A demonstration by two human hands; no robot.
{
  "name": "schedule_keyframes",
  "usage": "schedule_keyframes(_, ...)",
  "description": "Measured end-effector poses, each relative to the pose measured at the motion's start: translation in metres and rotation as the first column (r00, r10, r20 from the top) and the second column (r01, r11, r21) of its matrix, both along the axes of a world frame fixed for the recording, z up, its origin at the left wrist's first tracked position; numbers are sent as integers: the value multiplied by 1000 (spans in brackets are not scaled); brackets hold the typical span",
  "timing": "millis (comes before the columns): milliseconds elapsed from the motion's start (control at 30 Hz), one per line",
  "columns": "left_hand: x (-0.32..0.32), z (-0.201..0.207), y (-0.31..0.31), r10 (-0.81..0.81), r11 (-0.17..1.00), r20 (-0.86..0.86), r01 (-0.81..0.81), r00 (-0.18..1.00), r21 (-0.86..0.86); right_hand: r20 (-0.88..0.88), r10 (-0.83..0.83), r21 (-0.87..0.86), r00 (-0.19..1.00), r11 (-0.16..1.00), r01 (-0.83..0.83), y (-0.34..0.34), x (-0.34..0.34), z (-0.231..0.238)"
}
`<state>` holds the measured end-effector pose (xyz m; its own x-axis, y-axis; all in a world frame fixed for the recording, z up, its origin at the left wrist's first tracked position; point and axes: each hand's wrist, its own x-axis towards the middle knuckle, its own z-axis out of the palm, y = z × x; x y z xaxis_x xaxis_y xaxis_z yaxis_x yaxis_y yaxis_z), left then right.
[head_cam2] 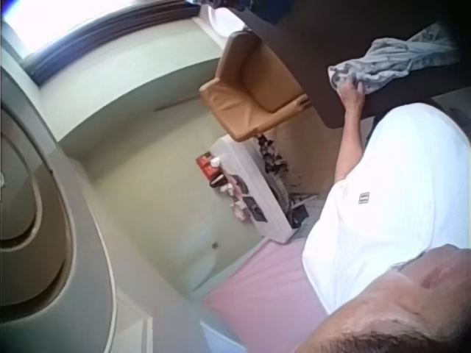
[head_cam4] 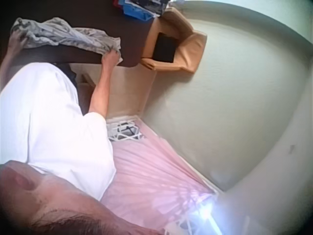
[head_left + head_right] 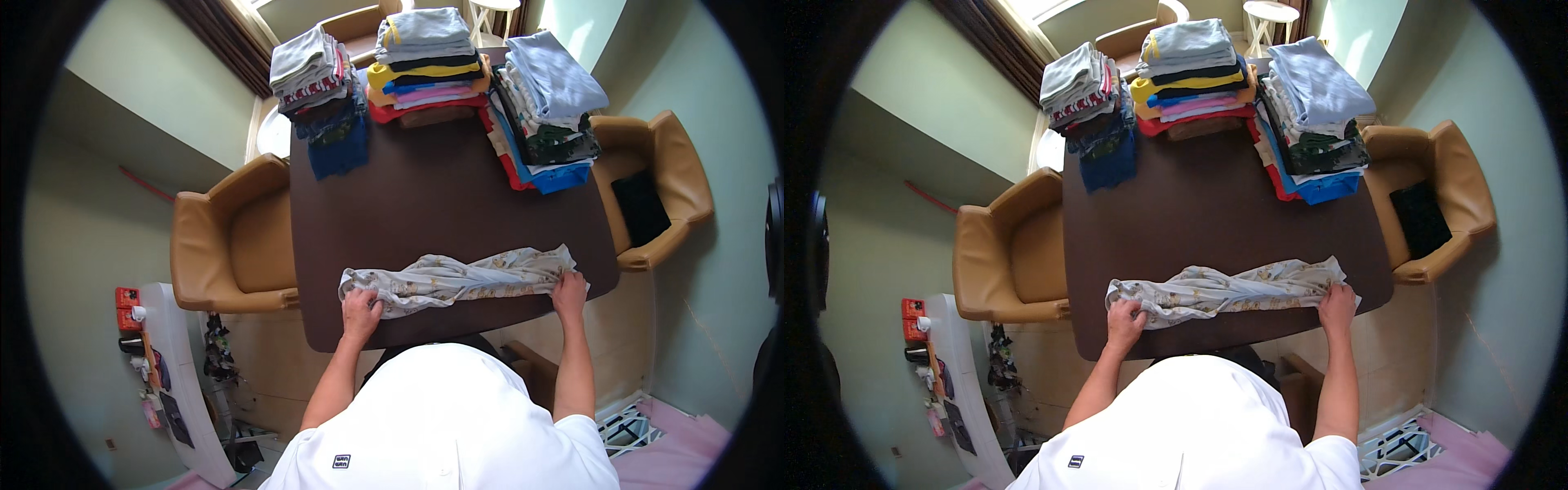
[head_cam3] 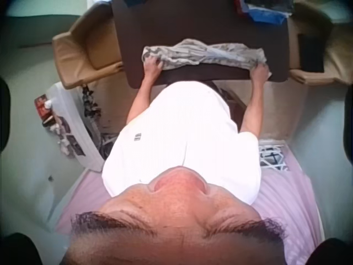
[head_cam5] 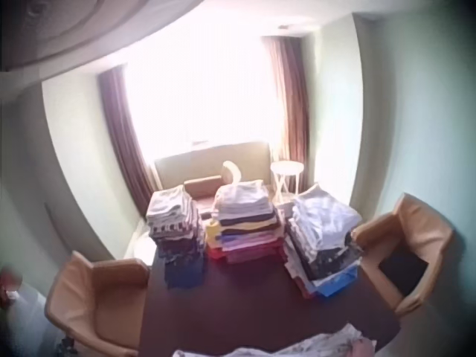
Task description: The person folds two pieces of clothing on a table. First, they fold a pair of gray sweatpants with yellow stripes, then a patterned white garment. Each item is smoothed, folded into a compact rectangle, and placed on a growing stack of folded clothes.
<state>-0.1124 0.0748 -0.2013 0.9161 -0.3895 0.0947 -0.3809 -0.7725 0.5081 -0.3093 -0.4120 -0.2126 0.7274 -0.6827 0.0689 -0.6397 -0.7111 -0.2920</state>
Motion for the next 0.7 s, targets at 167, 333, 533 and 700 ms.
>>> schedule_keyframes(167,0,18,27,-27,813,-517,-282,856,-509,83,-62,21,995,998,60,-8,-19,3)
schedule_keyframes(333,15,38,82,-126,545,-649,-495,750,-677,170,-136,129,976,985,115,-11,-23,21)
schedule_keyframes(533,38,58,138,-170,365,-656,-571,736,-735,299,-214,228,930,962,148,-14,-4,37)
schedule_keyframes(700,55,77,143,-223,136,-591,-575,775,-806,374,-209,326,904,942,82,-21,18,44)
